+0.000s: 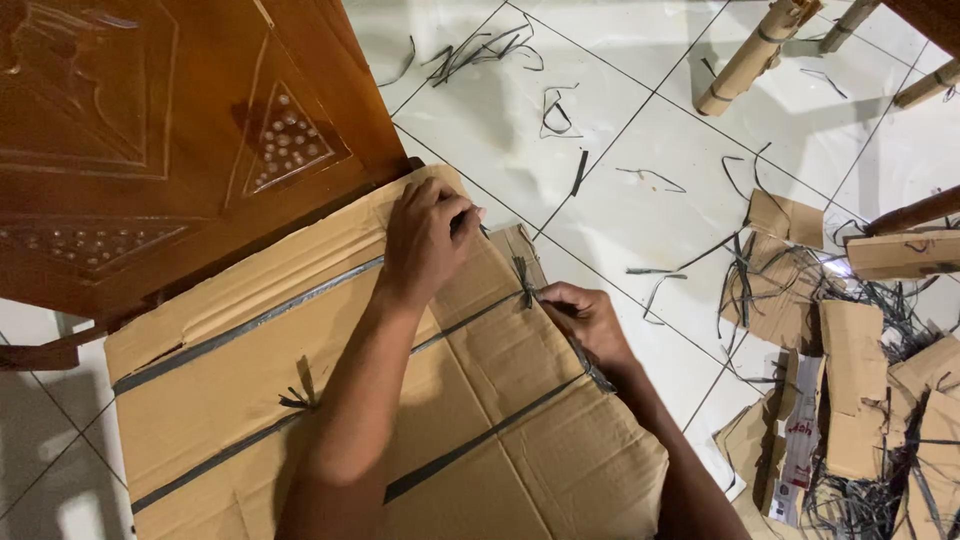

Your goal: Removing plastic straps from a cardboard-wrapped chair using a small blade

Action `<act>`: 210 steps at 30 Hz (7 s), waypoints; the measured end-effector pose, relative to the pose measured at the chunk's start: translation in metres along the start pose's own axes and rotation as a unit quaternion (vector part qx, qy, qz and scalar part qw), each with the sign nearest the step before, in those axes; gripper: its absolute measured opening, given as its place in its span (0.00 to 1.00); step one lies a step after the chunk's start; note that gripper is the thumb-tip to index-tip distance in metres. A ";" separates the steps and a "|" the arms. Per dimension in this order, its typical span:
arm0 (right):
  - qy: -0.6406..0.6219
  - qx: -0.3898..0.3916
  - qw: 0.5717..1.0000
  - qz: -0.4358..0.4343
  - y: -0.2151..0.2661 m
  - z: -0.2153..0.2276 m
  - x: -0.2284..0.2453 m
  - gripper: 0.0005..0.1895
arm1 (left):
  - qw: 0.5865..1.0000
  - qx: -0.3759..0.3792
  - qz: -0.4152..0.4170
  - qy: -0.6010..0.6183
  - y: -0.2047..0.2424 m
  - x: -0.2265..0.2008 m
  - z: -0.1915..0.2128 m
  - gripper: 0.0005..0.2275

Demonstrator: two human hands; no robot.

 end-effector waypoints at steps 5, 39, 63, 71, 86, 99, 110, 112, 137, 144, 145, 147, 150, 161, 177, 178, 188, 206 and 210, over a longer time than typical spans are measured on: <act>0.099 0.006 0.994 0.039 -0.006 0.023 -0.004 0.03 | 1.000 0.011 -0.015 -0.010 0.000 0.001 0.001 0.05; -0.290 -0.020 0.951 -0.102 0.105 0.021 -0.116 0.34 | 0.999 0.042 0.028 0.003 -0.002 0.000 0.001 0.05; -0.160 -0.011 0.979 -0.123 0.119 0.066 -0.137 0.32 | 0.999 0.040 0.019 0.015 -0.004 -0.005 0.008 0.05; -0.133 -0.144 0.905 -0.377 0.074 0.006 0.031 0.39 | 0.998 0.059 0.036 0.010 -0.004 -0.008 0.013 0.05; 0.177 -0.097 0.946 -0.254 0.088 0.032 0.081 0.24 | 0.997 0.024 -0.016 -0.072 0.019 -0.022 0.023 0.20; 0.427 0.005 0.901 -0.075 0.118 -0.017 0.104 0.25 | 0.977 0.111 -0.170 -0.072 0.183 -0.120 0.120 0.09; 0.475 -0.049 0.860 -0.180 0.140 -0.027 0.115 0.26 | 0.987 0.132 0.002 -0.095 0.308 -0.205 0.189 0.33; 0.469 -0.062 0.867 -0.157 0.149 -0.026 0.114 0.24 | 0.983 0.098 -0.009 -0.156 0.318 -0.208 0.186 0.32; 0.325 -0.146 0.934 -0.018 0.157 -0.009 0.085 0.19 | 0.950 -0.094 -0.082 -0.286 0.321 -0.217 0.162 0.13; 0.313 -0.165 0.930 -0.096 0.157 -0.020 0.103 0.19 | 0.940 -0.101 -0.067 -0.319 0.313 -0.219 0.164 0.13; 0.313 -0.162 0.931 -0.094 0.156 -0.022 0.106 0.19 | 0.939 -0.103 -0.063 -0.321 0.314 -0.218 0.164 0.13; 0.308 -0.172 0.926 -0.134 0.154 -0.025 0.113 0.19 | 0.931 -0.098 -0.083 -0.342 0.314 -0.214 0.164 0.14; 0.291 -0.177 0.930 -0.140 0.154 -0.022 0.109 0.19 | 0.903 -0.138 -0.116 -0.390 0.307 -0.211 0.164 0.15; 0.230 -0.183 0.942 -0.162 0.137 -0.025 0.098 0.21 | 0.889 -0.150 -0.135 -0.410 0.298 -0.190 0.160 0.18; 0.205 -0.083 0.975 -0.005 0.146 -0.020 0.086 0.21 | 0.934 -0.183 -0.045 -0.303 0.326 -0.199 0.129 0.11; 0.207 -0.087 0.974 -0.011 0.146 -0.012 0.078 0.21 | 0.937 -0.179 -0.047 -0.297 0.341 -0.200 0.117 0.11; 0.371 -0.007 0.918 0.142 0.176 0.006 0.053 0.25 | 0.934 0.009 0.285 0.217 0.508 -0.196 -0.052 0.04; 0.522 -0.089 0.820 0.218 0.268 -0.015 0.086 0.24 | 0.902 0.177 0.373 0.123 0.644 -0.163 -0.199 0.12; 0.482 -0.093 0.832 0.256 0.283 -0.025 0.092 0.19 | 0.871 0.254 0.404 0.115 0.615 -0.171 -0.165 0.12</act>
Point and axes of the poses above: each hand's wrist, its own y-axis away from the middle knuckle, its own z-axis out of the back of the hand, x = y × z, the point moved 1 cm from there along -y, towards the middle knuckle
